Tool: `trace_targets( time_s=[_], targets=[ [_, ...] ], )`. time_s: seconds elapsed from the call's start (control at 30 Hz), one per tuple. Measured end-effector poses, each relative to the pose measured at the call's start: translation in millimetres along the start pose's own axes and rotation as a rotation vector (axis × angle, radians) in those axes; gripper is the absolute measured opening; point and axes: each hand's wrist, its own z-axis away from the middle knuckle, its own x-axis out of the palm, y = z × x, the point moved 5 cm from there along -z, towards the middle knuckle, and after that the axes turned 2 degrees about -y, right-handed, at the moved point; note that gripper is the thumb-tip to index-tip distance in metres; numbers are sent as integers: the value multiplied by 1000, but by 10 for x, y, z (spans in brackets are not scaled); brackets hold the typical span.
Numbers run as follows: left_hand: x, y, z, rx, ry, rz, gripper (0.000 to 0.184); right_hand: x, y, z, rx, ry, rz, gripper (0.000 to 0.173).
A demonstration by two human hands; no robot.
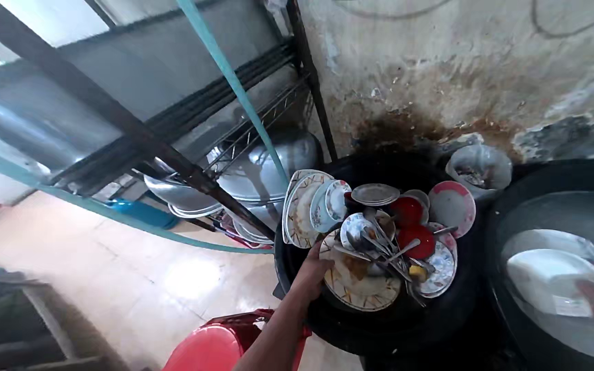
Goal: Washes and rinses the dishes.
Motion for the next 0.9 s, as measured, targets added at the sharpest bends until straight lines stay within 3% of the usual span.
trace_targets(
  time_s=[0.1,0.23,0.37,0.43,0.53,0.67,0.8,0.9],
  targets=[
    [16,252,193,111,106,-178,54,213,21,-22,92,-35,-26,45],
    [-145,666,454,229,245,-503,67,250,176,-67,86,-42,7,46],
    [-408,1008,770,462,381,-677,62,243,321,-80,-7,-38,75,43],
    [-531,1195,965,540,455,-688,54,217,440,-69,127,-45,-12,48],
    [-660,1362,1065,555,494,-461,41,167,540,-24,366,-16,-270,54],
    [-444,1275,728,568,239,-186,40,74,298,-2,377,-49,-422,48],
    [195,955,181,338,-101,-230,38,105,-241,-69,280,-111,-431,47],
    [498,843,-211,227,-217,-301,37,321,-687,-172,288,-183,-501,45]
  ],
)
